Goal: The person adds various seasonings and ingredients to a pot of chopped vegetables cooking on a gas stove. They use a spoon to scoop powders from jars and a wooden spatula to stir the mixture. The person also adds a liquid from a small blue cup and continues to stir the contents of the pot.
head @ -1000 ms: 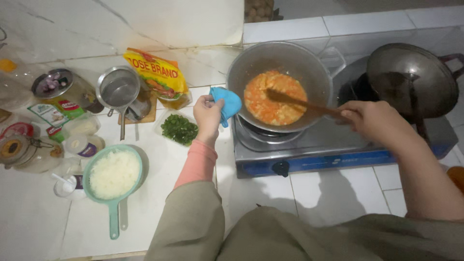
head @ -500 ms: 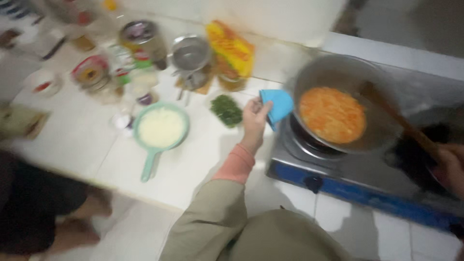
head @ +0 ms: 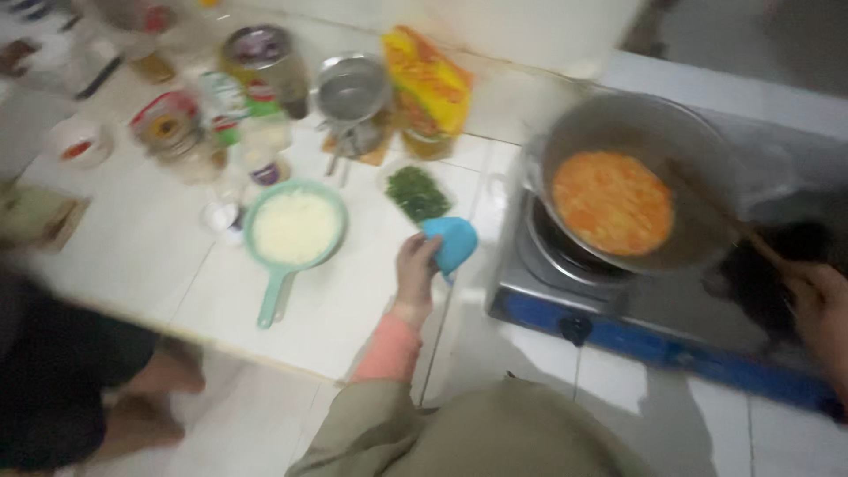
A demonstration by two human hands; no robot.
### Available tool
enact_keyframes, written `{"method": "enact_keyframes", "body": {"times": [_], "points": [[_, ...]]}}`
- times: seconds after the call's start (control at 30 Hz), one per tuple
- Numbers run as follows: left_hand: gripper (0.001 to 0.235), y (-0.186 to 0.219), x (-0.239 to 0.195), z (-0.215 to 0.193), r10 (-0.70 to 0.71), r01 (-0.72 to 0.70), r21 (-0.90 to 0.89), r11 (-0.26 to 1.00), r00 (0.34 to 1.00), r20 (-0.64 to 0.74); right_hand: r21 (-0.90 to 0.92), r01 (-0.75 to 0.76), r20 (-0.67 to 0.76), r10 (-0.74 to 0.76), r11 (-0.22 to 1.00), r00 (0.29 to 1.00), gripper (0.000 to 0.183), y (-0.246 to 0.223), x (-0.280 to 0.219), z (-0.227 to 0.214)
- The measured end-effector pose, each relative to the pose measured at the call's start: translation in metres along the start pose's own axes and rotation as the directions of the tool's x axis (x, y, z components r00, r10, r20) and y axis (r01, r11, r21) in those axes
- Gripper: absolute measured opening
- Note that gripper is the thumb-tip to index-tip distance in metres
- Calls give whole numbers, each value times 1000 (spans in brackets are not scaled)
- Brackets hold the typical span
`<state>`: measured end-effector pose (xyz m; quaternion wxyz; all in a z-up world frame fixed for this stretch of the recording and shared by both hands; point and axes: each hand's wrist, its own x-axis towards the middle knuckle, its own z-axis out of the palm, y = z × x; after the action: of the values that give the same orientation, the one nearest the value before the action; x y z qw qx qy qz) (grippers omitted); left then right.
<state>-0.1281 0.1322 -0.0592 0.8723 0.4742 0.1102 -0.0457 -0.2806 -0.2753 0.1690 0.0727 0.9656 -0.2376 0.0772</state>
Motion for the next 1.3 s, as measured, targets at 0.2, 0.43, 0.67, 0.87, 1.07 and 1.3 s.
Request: {"method": "enact_keyframes", "body": {"times": [0.2,0.43,0.67,0.87,1.07,1.3], "points": [[37,10,-8,4,-131,131,0,991,991,-3,-96,-51,36,54,994,998,28,-11,-20,-20],[33,13,-14,0,-95,98,-53,994,993,64,-325,56,-79,-87,944,993,38,11,-35,-9],[34,8,-17,-9,-128,129,-74,989,992,21,330,-20,140,-28,944,990,38,122,-11,70],[32,15,-24,-10,-152,153,-87,984,988,13,615,-189,455,-148,766,878,38,162,24,78],[33,21,-32,-4,-167,167,-43,985,986,-11,407,3,374,-170,913,912,34,17,36,13],[27,17,-34,-20,-189,187,-38,982,981,-47,494,-204,195,122,845,973,32,-39,21,-18]]}}
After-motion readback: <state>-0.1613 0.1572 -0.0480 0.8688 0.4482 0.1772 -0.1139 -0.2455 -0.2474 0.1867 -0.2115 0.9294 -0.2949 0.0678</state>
